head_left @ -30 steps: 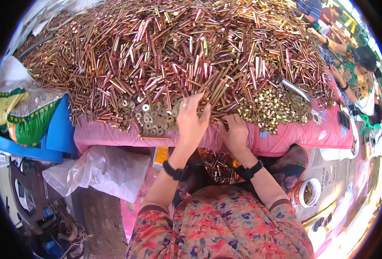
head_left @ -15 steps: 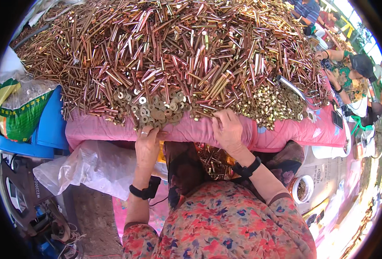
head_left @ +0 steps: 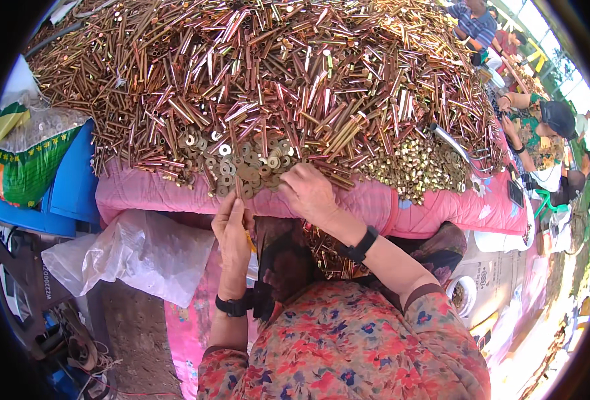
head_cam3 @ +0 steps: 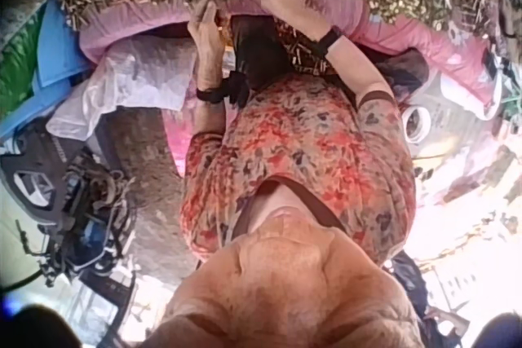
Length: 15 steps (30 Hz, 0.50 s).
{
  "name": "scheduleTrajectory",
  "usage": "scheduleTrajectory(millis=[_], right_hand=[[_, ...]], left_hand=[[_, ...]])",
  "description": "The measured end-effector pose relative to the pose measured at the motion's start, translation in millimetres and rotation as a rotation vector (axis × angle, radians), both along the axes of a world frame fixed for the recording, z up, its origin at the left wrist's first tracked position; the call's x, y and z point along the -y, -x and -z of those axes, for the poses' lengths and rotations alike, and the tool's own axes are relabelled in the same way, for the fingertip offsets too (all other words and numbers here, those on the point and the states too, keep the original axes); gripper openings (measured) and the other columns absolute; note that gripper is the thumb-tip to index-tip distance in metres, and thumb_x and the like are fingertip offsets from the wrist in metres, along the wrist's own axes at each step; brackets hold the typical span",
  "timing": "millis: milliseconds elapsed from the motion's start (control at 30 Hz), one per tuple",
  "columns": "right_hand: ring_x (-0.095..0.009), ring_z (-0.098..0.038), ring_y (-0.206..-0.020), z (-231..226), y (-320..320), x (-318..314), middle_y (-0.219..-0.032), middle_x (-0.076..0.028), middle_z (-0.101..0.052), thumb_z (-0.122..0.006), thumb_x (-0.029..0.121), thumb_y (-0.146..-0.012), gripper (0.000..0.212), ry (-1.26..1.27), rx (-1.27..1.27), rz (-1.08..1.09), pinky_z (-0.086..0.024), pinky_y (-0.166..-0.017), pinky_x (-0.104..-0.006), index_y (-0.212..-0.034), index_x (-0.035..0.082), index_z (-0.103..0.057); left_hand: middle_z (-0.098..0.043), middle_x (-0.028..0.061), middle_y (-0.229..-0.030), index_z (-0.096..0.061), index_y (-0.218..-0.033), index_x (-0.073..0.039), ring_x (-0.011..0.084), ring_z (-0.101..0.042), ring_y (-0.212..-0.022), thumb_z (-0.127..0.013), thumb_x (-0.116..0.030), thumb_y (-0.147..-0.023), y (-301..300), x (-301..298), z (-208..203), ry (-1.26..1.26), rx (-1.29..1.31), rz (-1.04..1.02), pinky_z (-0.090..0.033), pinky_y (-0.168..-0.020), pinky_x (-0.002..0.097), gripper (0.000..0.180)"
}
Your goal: Sorting through a large pile of metal bolts and washers on a table and assembling them.
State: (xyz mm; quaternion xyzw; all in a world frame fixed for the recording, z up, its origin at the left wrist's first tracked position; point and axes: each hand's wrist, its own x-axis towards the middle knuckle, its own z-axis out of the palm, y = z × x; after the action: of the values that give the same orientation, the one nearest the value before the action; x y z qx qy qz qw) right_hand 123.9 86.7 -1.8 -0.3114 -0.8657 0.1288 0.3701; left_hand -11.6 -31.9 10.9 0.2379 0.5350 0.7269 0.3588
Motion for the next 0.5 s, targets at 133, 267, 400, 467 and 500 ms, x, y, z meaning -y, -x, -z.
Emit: scheduleTrajectory(millis=[133,267,400,467,500], right_hand=[[-0.028,-0.056,-0.083,7.5,14.8,-1.0,-0.085,-0.008,-0.054,-0.065,0.015,-0.075,0.017,0.036,0.074,-0.005,-0.047,-0.071,-0.0374,-0.089,0.007,-0.060],[-0.028,-0.056,-0.081,8.7,16.6,0.2,-0.083,-0.008,-0.053,-0.064,0.016,-0.076,0.018,-0.016,0.112,-0.004,-0.048,-0.069,-0.0365,-0.092,0.008,-0.059],[-0.027,-0.056,-0.079,3.8,28.5,4.0,-0.081,-0.008,-0.052,-0.064,0.015,-0.077,0.015,0.016,-0.060,0.025,-0.048,-0.067,-0.0364,-0.090,0.008,-0.060],[-0.026,-0.057,-0.078,6.1,35.8,-1.0,-0.082,-0.008,-0.052,-0.064,0.014,-0.077,0.015,-0.012,-0.025,-0.004,-0.049,-0.065,-0.0360,-0.090,0.007,-0.060],[-0.026,-0.057,-0.078,8.7,37.9,-3.1,-0.082,-0.008,-0.052,-0.064,0.014,-0.077,0.015,-0.013,-0.026,-0.001,-0.049,-0.065,-0.0360,-0.090,0.007,-0.060]], left_hand=[[-0.049,-0.0023,-0.059,-0.061,-0.099,-0.001,0.0040,-0.038,-0.044,-0.057,-0.008,-0.087,-10.0,0.7,6.3,0.090,0.296,0.001,-0.026,-0.039,0.0184,0.014],[-0.051,-0.0024,-0.060,-0.061,-0.095,0.000,0.0044,-0.039,-0.042,-0.059,-0.007,-0.085,-10.7,2.2,13.0,0.107,0.347,0.012,-0.027,-0.037,0.0187,0.012],[-0.052,-0.0021,-0.061,-0.061,-0.093,-0.001,0.0046,-0.041,-0.042,-0.060,-0.007,-0.084,-13.4,0.5,13.2,0.125,0.381,-0.047,-0.027,-0.037,0.0183,0.011],[-0.053,-0.0020,-0.061,-0.061,-0.092,-0.001,0.0046,-0.041,-0.042,-0.060,-0.006,-0.083,-13.2,0.6,16.0,0.104,0.384,-0.033,-0.027,-0.037,0.0183,0.010],[-0.053,-0.0020,-0.061,-0.061,-0.092,-0.001,0.0047,-0.042,-0.042,-0.060,-0.006,-0.083,-13.3,0.6,16.6,0.083,0.389,-0.022,-0.028,-0.036,0.0182,0.010]])
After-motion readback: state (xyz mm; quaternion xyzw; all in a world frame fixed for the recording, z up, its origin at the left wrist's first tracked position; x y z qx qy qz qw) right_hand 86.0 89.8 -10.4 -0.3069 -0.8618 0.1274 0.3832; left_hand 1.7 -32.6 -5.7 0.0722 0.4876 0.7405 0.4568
